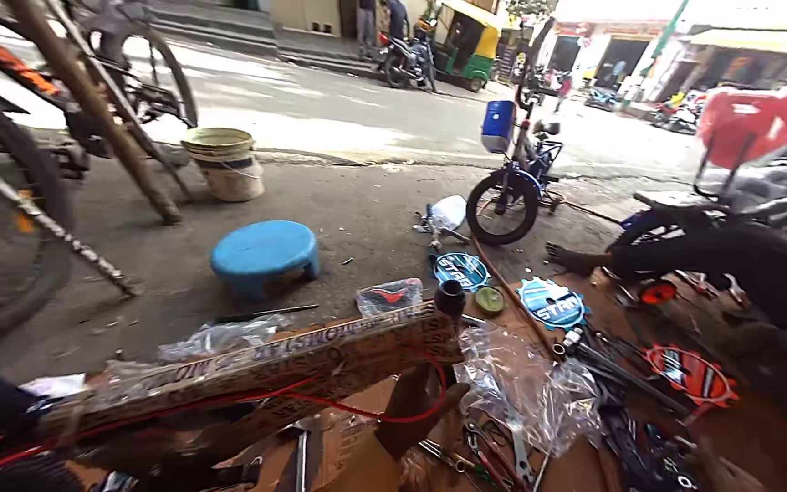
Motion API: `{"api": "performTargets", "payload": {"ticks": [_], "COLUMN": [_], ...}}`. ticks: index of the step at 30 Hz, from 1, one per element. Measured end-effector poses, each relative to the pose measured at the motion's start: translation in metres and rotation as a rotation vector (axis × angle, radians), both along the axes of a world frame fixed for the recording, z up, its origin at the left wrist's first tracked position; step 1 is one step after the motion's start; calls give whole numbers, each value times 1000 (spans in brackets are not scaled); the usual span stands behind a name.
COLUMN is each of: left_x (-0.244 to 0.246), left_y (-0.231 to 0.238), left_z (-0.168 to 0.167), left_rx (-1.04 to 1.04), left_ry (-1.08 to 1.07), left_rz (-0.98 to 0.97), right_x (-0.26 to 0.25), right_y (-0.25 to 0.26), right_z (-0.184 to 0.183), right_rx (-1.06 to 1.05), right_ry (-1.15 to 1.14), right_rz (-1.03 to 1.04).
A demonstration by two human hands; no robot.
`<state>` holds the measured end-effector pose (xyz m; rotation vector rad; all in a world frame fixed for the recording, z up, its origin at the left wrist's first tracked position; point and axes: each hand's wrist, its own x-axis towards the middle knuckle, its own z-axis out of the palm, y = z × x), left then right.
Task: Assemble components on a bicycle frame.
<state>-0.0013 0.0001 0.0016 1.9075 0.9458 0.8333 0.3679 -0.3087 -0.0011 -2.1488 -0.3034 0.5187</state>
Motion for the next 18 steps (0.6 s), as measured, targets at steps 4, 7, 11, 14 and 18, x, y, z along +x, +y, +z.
{"api": "performTargets", "payload": {"ticks": [4,7,11,14,18], "left_x": [-12,-34,-76,-104,-101], "left_y": [-8,-21,-44,-72,-95], "left_z": [-6,-5,-32,-46,-63], "left_rx": [18,-5,-108,-140,-261], "left_ry": [-57,-145,-92,-11,82], "left_rz": [15,4,14,-116,-330], "right_x": [-69,-116,-169,-190,-212], "right_y": [77,119,149,149,140], "right_z": [-16,-35,-33,-68,-86], "right_rx": [279,423,347,406,484], "right_ry": [194,380,575,676,823], "right_rz": [12,43,46,126,124]}}
